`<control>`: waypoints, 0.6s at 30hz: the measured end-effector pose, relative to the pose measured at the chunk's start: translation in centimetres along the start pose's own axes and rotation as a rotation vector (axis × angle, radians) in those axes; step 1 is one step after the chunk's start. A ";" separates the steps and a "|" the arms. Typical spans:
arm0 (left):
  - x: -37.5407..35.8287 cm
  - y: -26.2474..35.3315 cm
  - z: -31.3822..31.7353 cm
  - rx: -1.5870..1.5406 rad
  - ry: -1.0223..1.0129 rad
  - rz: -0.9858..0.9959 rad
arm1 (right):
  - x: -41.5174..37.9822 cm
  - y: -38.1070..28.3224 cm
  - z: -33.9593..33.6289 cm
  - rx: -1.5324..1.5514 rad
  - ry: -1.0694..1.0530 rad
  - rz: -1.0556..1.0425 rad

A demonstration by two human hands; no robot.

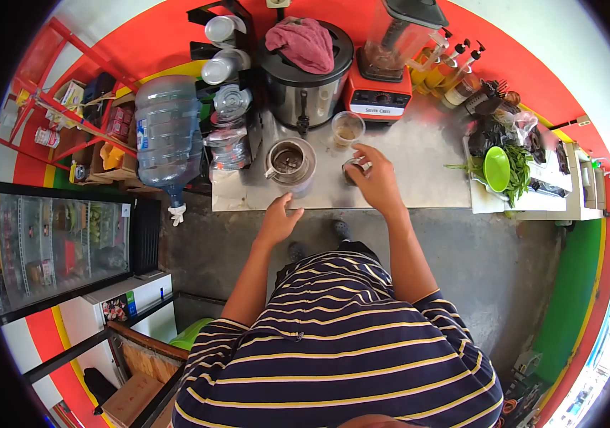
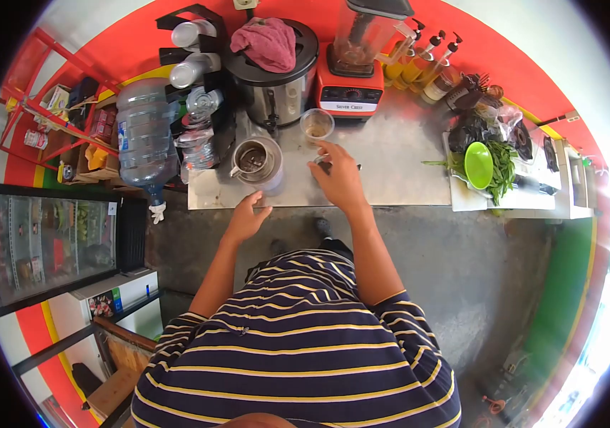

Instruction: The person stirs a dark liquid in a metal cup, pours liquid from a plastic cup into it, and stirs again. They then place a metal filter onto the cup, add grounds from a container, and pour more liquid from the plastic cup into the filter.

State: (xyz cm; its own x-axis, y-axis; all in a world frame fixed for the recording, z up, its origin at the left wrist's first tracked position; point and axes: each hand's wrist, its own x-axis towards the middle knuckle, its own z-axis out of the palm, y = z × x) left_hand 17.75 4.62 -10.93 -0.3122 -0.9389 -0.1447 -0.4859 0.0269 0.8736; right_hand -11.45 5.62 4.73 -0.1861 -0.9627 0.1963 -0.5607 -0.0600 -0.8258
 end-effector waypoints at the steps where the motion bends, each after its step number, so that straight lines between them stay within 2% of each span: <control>1: 0.2 2.4 -0.5 0.068 -0.165 -0.012 | -0.1 0.5 -1.1 -0.008 0.001 0.002; 2: 0.4 4.8 -0.9 0.137 -0.328 -0.023 | -0.2 1.0 -2.2 -0.008 0.041 0.043; 3: 0.7 6.8 -1.0 0.131 -0.327 -0.020 | -0.2 1.4 -3.3 -0.007 0.080 0.083; 5: 1.4 10.6 -1.2 0.100 -0.530 0.113 | -0.5 2.4 -4.9 0.011 0.117 0.109; 8: 3.8 16.1 -1.5 0.163 -0.579 0.200 | -0.6 4.0 -7.0 0.011 0.159 0.183; 12: 7.1 19.6 -0.5 -0.001 -0.373 0.176 | 0.6 6.1 -8.5 0.024 0.093 0.202; 13: 7.9 19.8 -0.1 0.005 -0.357 0.175 | 1.3 6.4 -8.7 0.032 0.086 0.188; 16: 10.8 19.2 1.8 0.072 -0.092 0.195 | 3.4 8.4 -8.5 0.075 0.025 0.183; 18: 12.0 18.3 3.2 0.095 -0.043 0.152 | 5.3 11.0 -7.4 0.075 -0.065 0.130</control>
State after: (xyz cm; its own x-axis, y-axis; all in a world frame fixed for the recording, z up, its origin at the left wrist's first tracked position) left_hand 2.48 -5.04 1.87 -0.4213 -0.9062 -0.0357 -0.5047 0.2015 0.8395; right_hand -24.58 1.75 0.56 -0.1988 -0.9786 0.0529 -0.4733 0.0486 -0.8796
